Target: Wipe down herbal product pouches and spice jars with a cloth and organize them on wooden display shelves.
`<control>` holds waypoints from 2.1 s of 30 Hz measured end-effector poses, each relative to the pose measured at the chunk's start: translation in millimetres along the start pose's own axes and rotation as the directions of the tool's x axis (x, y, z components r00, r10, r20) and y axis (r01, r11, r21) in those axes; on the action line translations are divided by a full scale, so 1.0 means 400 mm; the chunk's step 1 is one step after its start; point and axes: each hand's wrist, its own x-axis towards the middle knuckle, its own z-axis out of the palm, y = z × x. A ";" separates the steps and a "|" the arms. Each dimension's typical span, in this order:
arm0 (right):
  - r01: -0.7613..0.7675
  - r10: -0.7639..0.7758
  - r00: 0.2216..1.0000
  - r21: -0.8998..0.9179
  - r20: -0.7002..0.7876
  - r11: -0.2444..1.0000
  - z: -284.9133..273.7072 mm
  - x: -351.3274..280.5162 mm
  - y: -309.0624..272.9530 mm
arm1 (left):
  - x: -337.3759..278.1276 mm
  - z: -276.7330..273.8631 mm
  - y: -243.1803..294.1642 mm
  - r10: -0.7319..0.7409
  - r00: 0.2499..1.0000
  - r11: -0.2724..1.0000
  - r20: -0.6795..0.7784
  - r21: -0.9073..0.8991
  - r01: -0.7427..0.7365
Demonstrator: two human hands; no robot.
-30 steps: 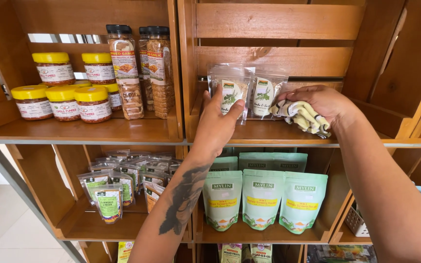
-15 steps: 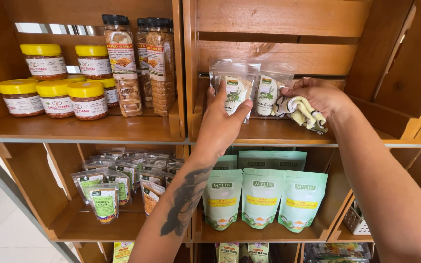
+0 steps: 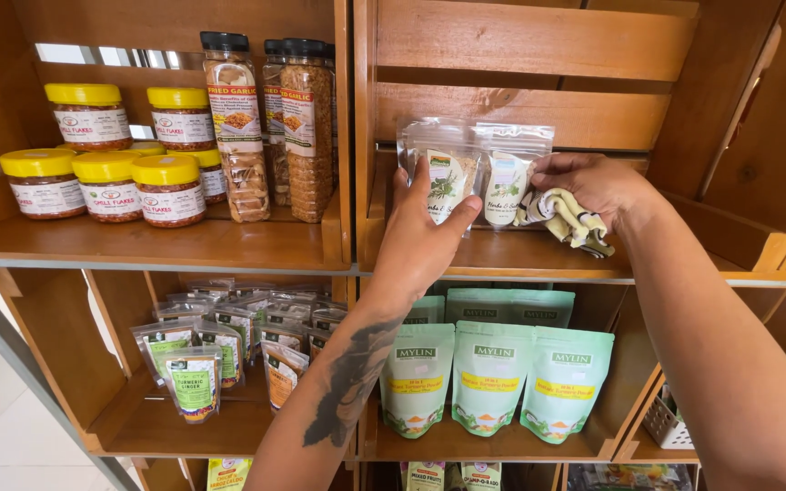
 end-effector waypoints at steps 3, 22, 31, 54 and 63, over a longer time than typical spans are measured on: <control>-0.022 0.022 0.999 -0.008 0.035 1.000 0.003 0.020 0.020 | 0.001 0.001 -0.002 0.012 1.000 1.000 -0.002 0.008 -0.012; 0.024 -0.022 0.998 -0.043 0.051 0.999 0.004 0.009 0.029 | 0.007 0.004 -0.016 0.010 1.000 0.999 -0.018 0.035 -0.010; 0.034 -0.035 0.999 -0.103 -0.008 0.994 0.012 -0.033 0.006 | 0.009 0.004 -0.019 0.009 1.000 0.999 -0.020 0.039 -0.009; 0.034 -0.062 0.981 -0.149 -0.185 0.988 -0.044 -0.315 -0.152 | -0.084 0.018 0.001 0.443 0.895 0.893 -0.042 0.114 -0.436; 0.007 0.053 0.967 0.232 -0.251 0.973 0.038 -0.604 0.072 | -0.306 0.081 -0.058 0.450 0.789 0.893 0.418 -0.211 -0.397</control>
